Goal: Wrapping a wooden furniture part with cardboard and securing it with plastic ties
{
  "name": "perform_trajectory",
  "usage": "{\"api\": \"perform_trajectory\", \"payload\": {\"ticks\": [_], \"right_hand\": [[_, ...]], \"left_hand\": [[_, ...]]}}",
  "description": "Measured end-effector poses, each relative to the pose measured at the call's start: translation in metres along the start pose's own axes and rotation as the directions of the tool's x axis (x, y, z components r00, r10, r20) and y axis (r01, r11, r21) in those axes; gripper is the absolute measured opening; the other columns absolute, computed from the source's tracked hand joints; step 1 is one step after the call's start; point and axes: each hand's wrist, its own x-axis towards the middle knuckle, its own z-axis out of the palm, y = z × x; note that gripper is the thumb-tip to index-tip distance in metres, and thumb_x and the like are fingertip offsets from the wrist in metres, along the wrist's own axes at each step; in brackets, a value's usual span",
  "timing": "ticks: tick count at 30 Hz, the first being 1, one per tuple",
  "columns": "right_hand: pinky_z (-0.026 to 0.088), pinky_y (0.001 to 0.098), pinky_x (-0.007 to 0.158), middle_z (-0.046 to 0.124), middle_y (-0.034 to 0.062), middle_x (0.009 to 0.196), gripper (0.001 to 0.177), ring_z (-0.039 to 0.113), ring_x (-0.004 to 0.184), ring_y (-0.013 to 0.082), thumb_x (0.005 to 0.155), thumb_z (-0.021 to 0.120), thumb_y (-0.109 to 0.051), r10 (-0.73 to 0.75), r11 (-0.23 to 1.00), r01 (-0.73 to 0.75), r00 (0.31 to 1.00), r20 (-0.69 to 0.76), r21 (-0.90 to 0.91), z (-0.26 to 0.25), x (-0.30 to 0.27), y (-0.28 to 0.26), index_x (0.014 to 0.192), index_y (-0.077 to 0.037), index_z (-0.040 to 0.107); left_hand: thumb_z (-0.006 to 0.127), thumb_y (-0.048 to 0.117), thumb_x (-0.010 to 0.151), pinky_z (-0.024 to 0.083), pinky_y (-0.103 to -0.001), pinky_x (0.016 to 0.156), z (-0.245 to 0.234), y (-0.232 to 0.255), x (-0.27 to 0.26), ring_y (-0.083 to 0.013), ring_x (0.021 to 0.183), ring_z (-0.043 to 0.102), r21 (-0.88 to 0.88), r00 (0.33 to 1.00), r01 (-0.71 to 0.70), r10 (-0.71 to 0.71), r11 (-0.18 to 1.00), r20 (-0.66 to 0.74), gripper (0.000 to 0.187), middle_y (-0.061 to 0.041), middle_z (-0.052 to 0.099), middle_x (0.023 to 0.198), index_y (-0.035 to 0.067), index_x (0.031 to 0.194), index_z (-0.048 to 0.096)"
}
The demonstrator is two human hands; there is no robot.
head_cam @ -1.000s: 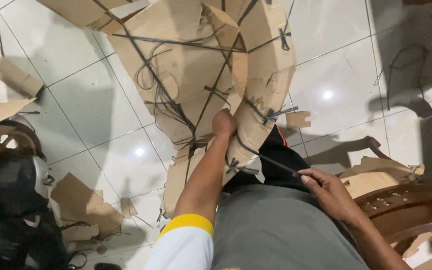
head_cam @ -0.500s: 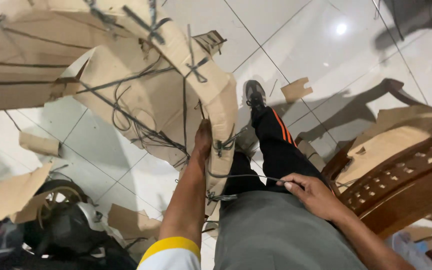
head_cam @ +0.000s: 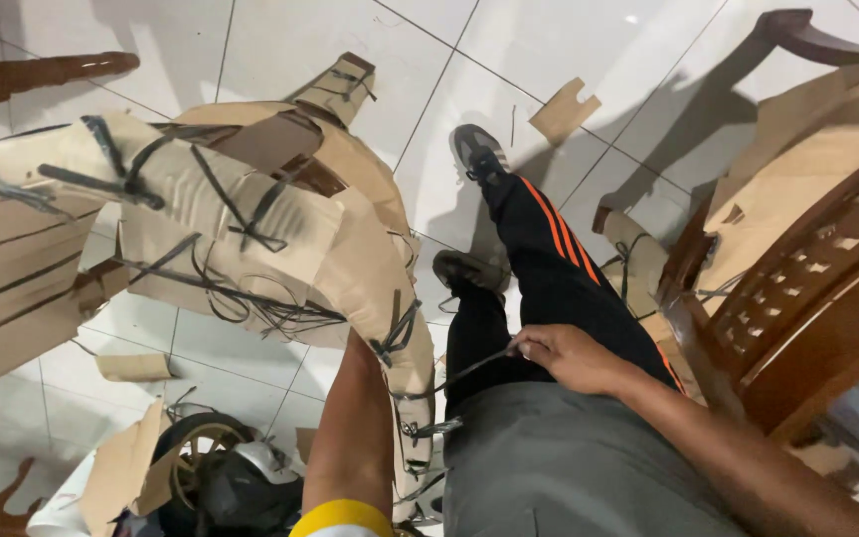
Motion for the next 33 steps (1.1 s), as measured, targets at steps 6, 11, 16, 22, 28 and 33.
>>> {"api": "perform_trajectory", "payload": {"ticks": [6, 11, 16, 22, 28, 33], "right_hand": [[0.043, 0.0307, 0.066, 0.052, -0.0018, 0.073, 0.029, 0.048, 0.069, 0.0149, 0.108, 0.048, -0.03, 0.042, 0.947, -0.023, 0.998, -0.053, 0.32, 0.026, 0.077, 0.018, 0.104, -0.014, 0.071], [0.052, 0.0507, 0.1, 0.062, 0.0245, 0.133, 0.051, 0.061, 0.124, 0.0401, 0.104, 0.06, -0.039, 0.082, 0.919, -0.033, 0.991, -0.107, 0.393, 0.073, 0.187, 0.063, 0.146, -0.01, 0.058], [0.031, 0.0197, 0.035, 0.061, 0.0095, 0.062, 0.052, 0.044, 0.041, 0.0106, 0.102, 0.067, -0.03, 0.134, 0.709, -0.027, 0.986, -0.097, 0.705, 0.095, 0.223, 0.008, 0.143, -0.002, 0.055], [0.029, 0.0183, 0.035, 0.05, 0.0019, 0.059, 0.033, 0.041, 0.043, 0.0078, 0.103, 0.055, -0.022, 0.259, 0.587, -0.081, 0.961, -0.092, 0.806, 0.11, 0.246, -0.009, 0.126, 0.001, 0.062], [0.029, 0.023, 0.035, 0.043, 0.002, 0.054, 0.025, 0.038, 0.039, 0.0114, 0.1, 0.056, -0.022, 0.347, 0.652, -0.09, 0.919, -0.189, 0.753, 0.099, 0.222, -0.008, 0.098, 0.0, 0.068], [0.037, 0.0298, 0.042, 0.055, 0.0097, 0.064, 0.038, 0.049, 0.052, 0.0186, 0.102, 0.051, -0.029, 0.284, 0.769, -0.061, 0.924, -0.255, 0.636, 0.1, 0.228, 0.061, 0.101, -0.006, 0.082]], "left_hand": [[0.031, 0.042, 0.106, 0.05, -0.052, 0.094, -0.013, -0.016, -0.007, -0.0405, 0.118, 0.064, -0.028, 0.999, 0.04, -0.04, 0.999, -0.014, 0.055, -0.025, 0.068, 0.127, 0.004, 0.126, 0.065], [0.033, 0.042, 0.106, 0.051, -0.052, 0.094, -0.041, -0.056, -0.025, -0.0404, 0.12, 0.064, -0.058, 0.997, 0.066, -0.069, 0.996, -0.044, 0.055, -0.026, 0.068, 0.129, 0.003, 0.128, 0.065], [0.035, 0.041, 0.106, 0.052, -0.053, 0.095, -0.022, 0.005, -0.017, -0.0403, 0.121, 0.064, -0.099, 0.991, 0.096, -0.104, 0.991, -0.08, 0.054, -0.026, 0.067, 0.13, 0.003, 0.13, 0.066], [0.037, 0.04, 0.106, 0.053, -0.053, 0.095, -0.027, 0.021, -0.028, -0.0402, 0.122, 0.064, -0.166, 0.982, 0.116, -0.138, 0.979, -0.125, 0.054, -0.027, 0.067, 0.132, 0.003, 0.133, 0.066], [0.039, 0.039, 0.107, 0.054, -0.053, 0.096, -0.034, 0.037, -0.07, -0.0401, 0.124, 0.063, -0.267, 0.965, 0.127, -0.181, 0.955, -0.19, 0.054, -0.027, 0.066, 0.133, 0.002, 0.135, 0.066], [0.041, 0.038, 0.107, 0.055, -0.054, 0.096, -0.048, 0.059, -0.128, -0.04, 0.125, 0.063, -0.368, 0.937, 0.093, -0.206, 0.925, -0.282, 0.054, -0.028, 0.066, 0.135, 0.002, 0.137, 0.066]]}}
